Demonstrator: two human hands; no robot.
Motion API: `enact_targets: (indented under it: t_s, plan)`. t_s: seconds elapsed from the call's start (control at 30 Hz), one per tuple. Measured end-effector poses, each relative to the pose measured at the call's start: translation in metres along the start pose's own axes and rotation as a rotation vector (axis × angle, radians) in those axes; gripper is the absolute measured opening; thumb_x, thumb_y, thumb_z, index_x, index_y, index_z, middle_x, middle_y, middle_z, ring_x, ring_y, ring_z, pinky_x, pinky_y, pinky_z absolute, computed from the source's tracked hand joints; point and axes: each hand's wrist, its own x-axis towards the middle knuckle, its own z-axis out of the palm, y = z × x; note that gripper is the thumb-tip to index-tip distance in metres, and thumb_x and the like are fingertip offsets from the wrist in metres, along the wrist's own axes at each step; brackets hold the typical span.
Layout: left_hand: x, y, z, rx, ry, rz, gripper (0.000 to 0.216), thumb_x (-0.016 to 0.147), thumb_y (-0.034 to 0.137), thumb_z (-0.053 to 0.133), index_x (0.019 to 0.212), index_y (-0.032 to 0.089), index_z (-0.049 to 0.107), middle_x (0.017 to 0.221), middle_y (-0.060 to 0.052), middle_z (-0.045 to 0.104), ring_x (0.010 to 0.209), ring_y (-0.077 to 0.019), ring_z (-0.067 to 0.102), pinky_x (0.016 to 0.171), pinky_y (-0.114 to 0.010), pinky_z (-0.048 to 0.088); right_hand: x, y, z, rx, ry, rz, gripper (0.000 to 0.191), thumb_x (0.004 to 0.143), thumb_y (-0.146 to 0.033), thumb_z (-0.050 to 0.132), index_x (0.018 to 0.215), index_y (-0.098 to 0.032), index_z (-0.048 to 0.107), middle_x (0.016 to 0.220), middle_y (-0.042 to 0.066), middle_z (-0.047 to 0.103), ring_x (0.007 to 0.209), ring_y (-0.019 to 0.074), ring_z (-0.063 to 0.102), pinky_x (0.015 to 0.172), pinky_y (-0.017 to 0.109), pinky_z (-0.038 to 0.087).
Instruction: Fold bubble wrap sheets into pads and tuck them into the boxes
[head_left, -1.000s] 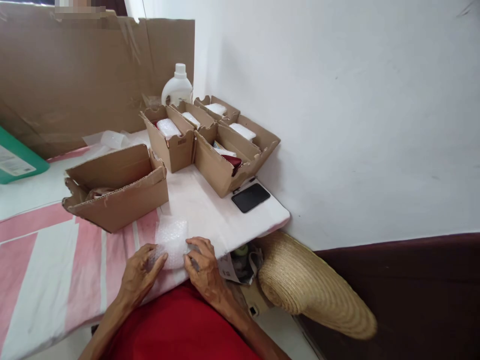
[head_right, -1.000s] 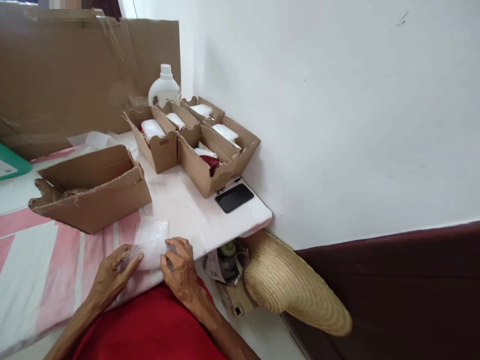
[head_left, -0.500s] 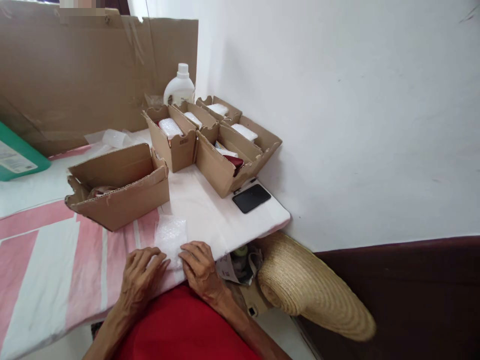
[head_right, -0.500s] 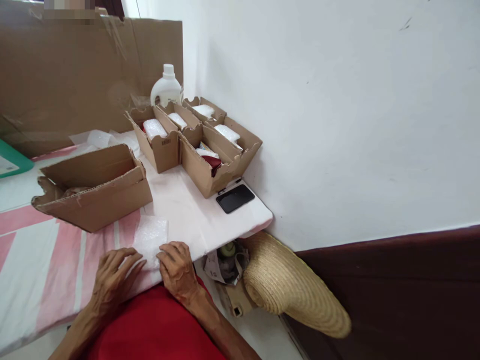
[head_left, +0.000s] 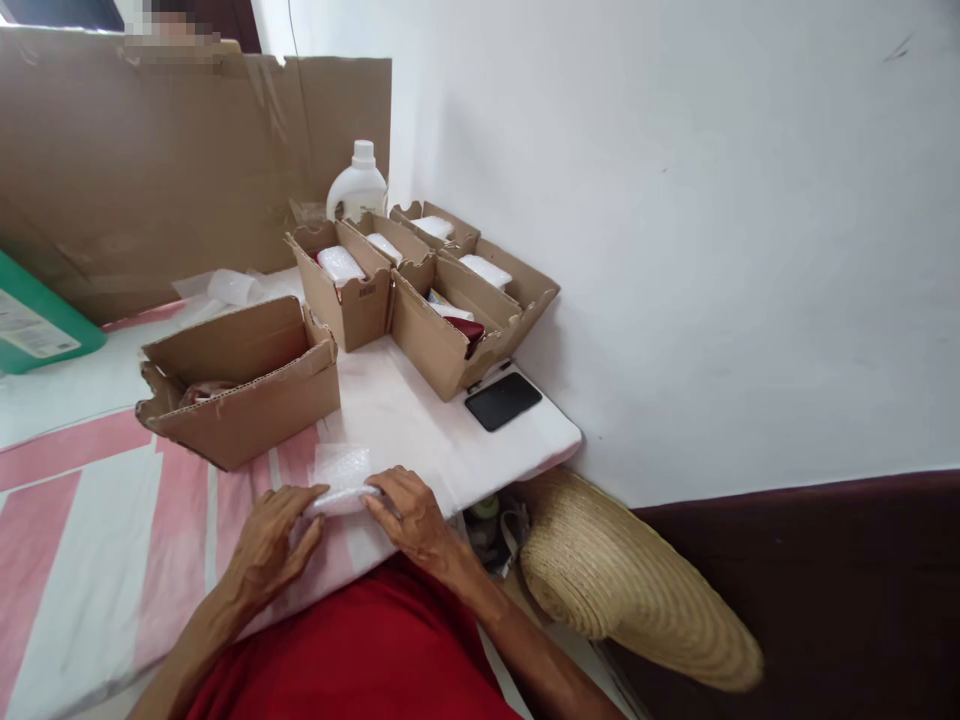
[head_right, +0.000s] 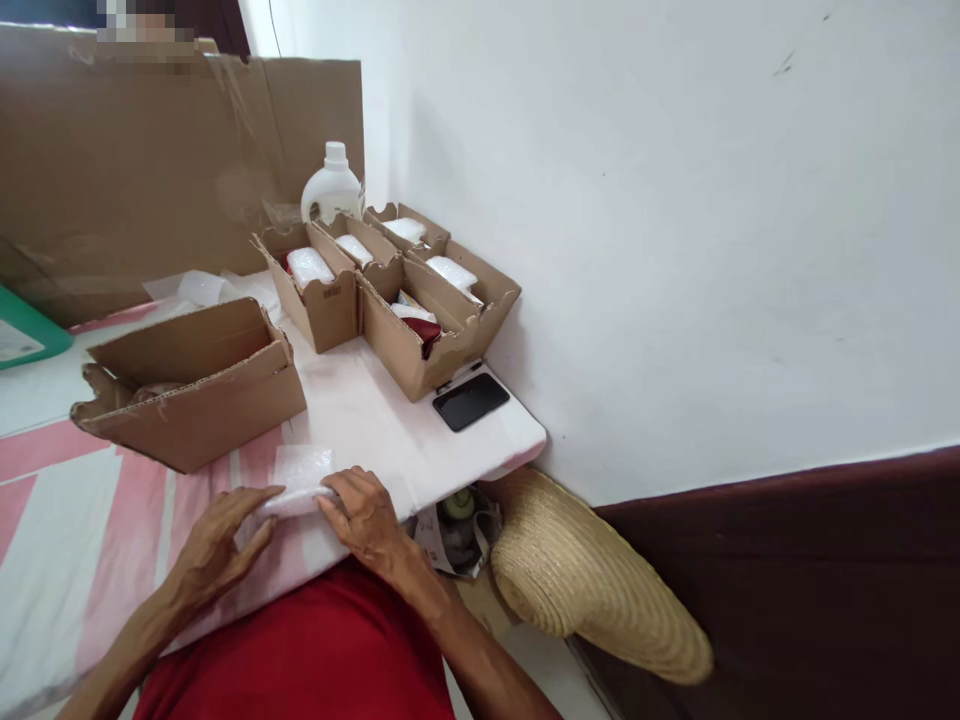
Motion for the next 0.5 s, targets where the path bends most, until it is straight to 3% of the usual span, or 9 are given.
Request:
enact_targets:
  t_s: [0.13, 0.23, 0.3, 0.37, 0.43, 0.5]
  plan:
    - [0.023, -0.009, 0.010, -0.139, 0.042, -0.338, 0.042, 0.095, 0.047, 0.053, 0.123, 0.018, 0.062, 0.080, -0.002, 0.071, 0.062, -0.0160, 0.065, 0.059, -0.029, 0.053, 0.023, 0.006, 0.012, -0.018, 0.094, 0.216, 0.021, 0.103, -0.033, 0.051, 0.112, -0.019, 0.063, 0.083, 0.003, 0.068, 0.075, 0.0191, 0.064, 0.072, 0.029, 0.049]
    - [0.035, -0.008, 0.017, -0.131, 0.138, -0.421, 0.049, 0.096, 0.051, 0.050, 0.129, 0.015, 0.058, 0.096, -0.009, 0.074, 0.080, -0.0221, 0.071, 0.071, -0.036, 0.057, 0.037, 0.014, 0.021, -0.092, 0.124, 0.319, 0.022, 0.101, -0.032, 0.053, 0.117, -0.019, 0.062, 0.077, 0.001, 0.066, 0.071, 0.0196, 0.064, 0.069, 0.029, 0.049]
    - [0.035, -0.001, 0.022, -0.004, 0.225, -0.369, 0.050, 0.096, 0.047, 0.051, 0.133, 0.014, 0.056, 0.119, -0.017, 0.070, 0.105, -0.0295, 0.068, 0.090, -0.046, 0.054, 0.043, 0.019, 0.024, -0.136, 0.116, 0.343, 0.024, 0.101, -0.032, 0.054, 0.118, -0.018, 0.062, 0.077, 0.002, 0.066, 0.073, 0.0205, 0.065, 0.070, 0.030, 0.049]
    - [0.031, 0.007, 0.028, 0.163, 0.245, -0.195, 0.047, 0.096, 0.038, 0.053, 0.138, 0.017, 0.055, 0.137, -0.019, 0.062, 0.125, -0.0332, 0.059, 0.104, -0.050, 0.046, 0.045, 0.021, 0.024, -0.155, 0.100, 0.356, 0.025, 0.101, -0.032, 0.052, 0.118, -0.017, 0.062, 0.078, 0.003, 0.067, 0.073, 0.0214, 0.065, 0.070, 0.031, 0.051]
    - [0.023, 0.013, 0.037, 0.286, 0.166, 0.010, 0.051, 0.097, 0.031, 0.051, 0.147, 0.021, 0.048, 0.148, -0.017, 0.055, 0.137, -0.0321, 0.051, 0.111, -0.048, 0.040, 0.045, 0.020, 0.022, -0.167, 0.128, 0.349, 0.027, 0.102, -0.033, 0.050, 0.120, -0.016, 0.062, 0.082, 0.006, 0.068, 0.077, 0.0232, 0.066, 0.074, 0.034, 0.054]
    - [0.015, 0.015, 0.048, 0.330, 0.070, 0.110, 0.061, 0.098, 0.035, 0.050, 0.155, 0.021, 0.036, 0.155, -0.015, 0.048, 0.146, -0.0315, 0.041, 0.117, -0.048, 0.034, 0.042, 0.015, 0.019, -0.204, 0.198, 0.289, 0.033, 0.103, -0.033, 0.048, 0.128, -0.015, 0.060, 0.098, 0.013, 0.071, 0.092, 0.0269, 0.067, 0.085, 0.041, 0.055]
